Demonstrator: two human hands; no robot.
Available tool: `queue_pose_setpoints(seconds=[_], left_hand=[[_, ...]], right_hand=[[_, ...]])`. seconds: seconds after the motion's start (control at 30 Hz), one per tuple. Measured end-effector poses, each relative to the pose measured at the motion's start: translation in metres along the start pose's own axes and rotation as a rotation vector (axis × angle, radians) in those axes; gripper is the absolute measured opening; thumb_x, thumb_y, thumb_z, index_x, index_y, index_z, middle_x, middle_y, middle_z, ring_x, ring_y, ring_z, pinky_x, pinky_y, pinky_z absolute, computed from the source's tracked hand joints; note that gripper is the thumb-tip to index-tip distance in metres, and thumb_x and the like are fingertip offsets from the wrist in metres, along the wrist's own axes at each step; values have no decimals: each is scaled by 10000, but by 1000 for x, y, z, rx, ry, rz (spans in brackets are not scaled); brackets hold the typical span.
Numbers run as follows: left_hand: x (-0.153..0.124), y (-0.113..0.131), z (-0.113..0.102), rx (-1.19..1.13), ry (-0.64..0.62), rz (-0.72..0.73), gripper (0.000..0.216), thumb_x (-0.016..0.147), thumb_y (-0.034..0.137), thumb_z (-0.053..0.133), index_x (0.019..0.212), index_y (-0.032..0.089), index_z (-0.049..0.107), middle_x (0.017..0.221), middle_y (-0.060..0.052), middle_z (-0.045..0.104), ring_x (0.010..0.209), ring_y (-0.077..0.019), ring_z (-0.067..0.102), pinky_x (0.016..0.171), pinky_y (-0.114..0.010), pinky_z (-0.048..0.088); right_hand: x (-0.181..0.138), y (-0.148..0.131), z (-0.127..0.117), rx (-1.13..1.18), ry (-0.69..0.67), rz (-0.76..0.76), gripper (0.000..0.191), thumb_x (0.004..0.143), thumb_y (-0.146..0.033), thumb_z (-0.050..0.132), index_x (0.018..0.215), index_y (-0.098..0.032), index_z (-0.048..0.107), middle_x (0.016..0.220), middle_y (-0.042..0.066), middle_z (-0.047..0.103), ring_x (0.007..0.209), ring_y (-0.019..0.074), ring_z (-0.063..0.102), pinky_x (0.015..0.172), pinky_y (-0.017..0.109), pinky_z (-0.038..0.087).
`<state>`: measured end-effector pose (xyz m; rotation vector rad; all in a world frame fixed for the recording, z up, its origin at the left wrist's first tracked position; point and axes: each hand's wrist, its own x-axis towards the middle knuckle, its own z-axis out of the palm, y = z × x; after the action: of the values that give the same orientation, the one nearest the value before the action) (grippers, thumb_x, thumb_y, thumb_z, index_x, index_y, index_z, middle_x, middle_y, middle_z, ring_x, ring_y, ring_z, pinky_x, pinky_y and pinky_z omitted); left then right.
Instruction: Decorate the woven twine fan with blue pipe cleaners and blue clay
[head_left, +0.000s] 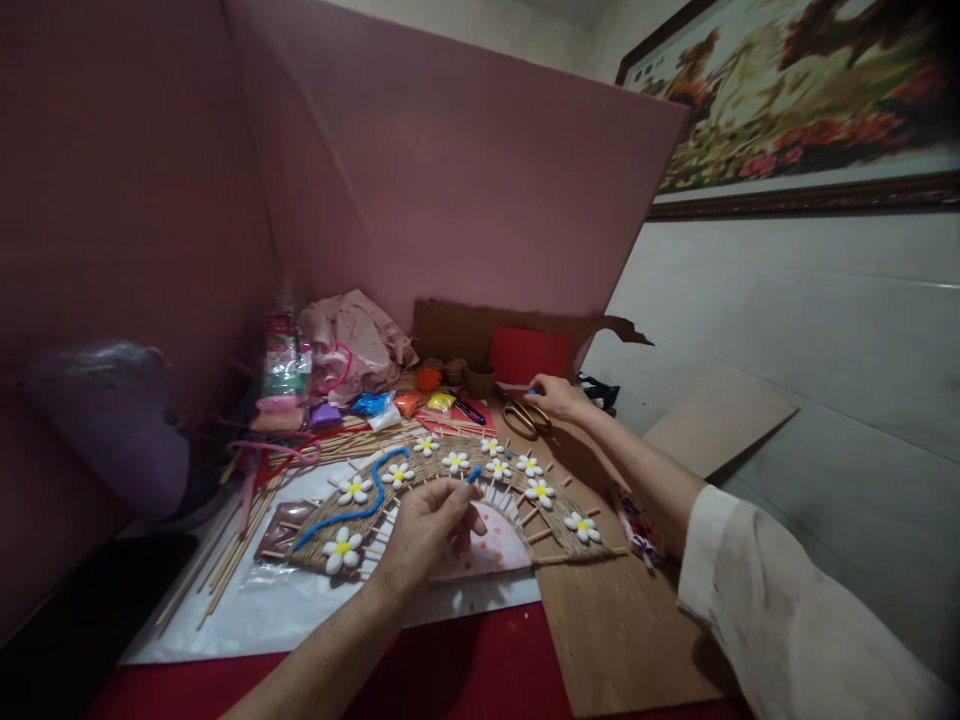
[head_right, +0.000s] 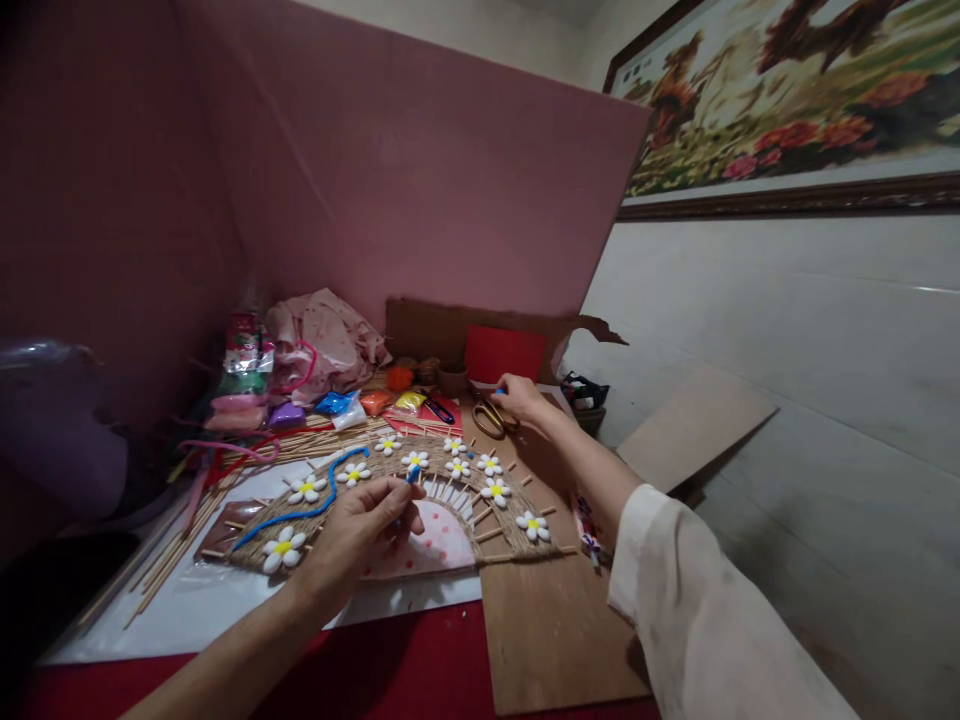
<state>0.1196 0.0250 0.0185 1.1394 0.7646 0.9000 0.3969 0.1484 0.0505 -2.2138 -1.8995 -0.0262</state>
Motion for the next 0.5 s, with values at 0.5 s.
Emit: queue_pose_setpoints(seconds=[0.5], left_hand=[[-2, -1, -2, 8, 15, 36, 377, 737, 486, 606, 813, 117, 597, 576, -15, 610, 422, -62, 437, 413, -177, 326]], right_hand=[[-36, -60, 7, 350, 27, -137, 158, 779, -170, 546, 792, -113, 692, 886, 111, 690, 836, 194, 590, 684, 239, 394]])
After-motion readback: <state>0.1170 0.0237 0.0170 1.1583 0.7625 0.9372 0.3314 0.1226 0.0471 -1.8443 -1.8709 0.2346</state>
